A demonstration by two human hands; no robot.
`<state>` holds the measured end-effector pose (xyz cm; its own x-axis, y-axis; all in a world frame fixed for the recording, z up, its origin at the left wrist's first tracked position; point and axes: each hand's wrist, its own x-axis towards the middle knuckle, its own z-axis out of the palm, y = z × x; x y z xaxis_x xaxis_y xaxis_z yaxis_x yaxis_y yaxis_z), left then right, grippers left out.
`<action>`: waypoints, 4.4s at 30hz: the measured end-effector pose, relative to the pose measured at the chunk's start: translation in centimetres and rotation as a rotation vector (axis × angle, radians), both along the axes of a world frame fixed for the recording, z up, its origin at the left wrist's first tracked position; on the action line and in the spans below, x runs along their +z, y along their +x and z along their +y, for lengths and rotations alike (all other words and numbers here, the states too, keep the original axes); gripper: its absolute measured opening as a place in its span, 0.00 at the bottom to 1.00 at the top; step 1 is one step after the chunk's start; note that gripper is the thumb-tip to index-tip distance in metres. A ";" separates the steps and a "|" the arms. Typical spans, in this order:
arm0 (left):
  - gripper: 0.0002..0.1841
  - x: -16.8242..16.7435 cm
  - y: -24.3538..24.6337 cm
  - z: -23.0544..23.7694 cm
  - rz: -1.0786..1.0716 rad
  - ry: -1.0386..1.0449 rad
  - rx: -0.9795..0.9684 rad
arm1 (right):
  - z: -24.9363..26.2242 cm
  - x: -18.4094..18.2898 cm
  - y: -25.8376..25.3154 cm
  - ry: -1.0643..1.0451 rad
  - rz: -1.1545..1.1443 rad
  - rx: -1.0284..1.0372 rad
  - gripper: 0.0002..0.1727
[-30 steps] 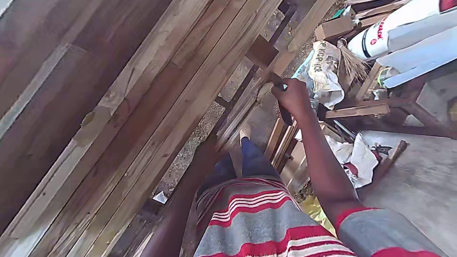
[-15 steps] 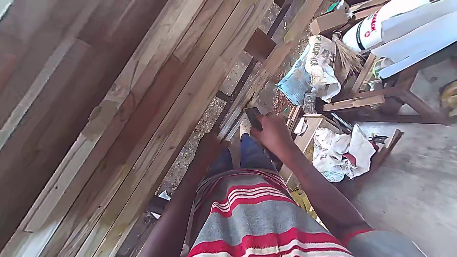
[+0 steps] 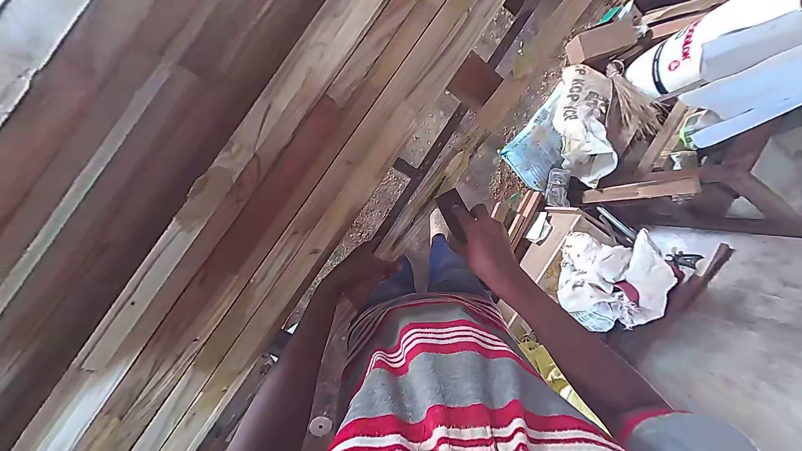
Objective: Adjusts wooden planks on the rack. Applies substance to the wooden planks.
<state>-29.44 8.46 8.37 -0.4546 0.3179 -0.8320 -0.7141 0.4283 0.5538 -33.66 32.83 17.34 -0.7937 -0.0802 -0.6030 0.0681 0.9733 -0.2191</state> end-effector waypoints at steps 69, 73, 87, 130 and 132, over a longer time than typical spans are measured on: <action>0.40 0.7 -1.9 4.2 0.309 -0.259 -0.087 | 1.7 2.6 -1.2 -0.164 -0.132 -0.027 0.25; 0.37 0.4 -2.4 3.4 0.245 -0.170 -0.063 | 7.8 0.5 -6.2 -0.242 0.149 -0.129 0.28; 0.31 5.4 0.3 10.5 0.652 -0.791 0.204 | 19.6 -11.6 -14.5 -0.384 0.486 0.167 0.32; 0.22 1.4 1.7 24.9 0.716 -0.623 0.447 | 30.3 -8.0 -33.1 -0.641 0.580 0.242 0.27; 0.22 1.1 1.7 24.7 0.716 -0.608 0.439 | 30.3 -4.4 -35.9 -0.879 0.302 0.097 0.22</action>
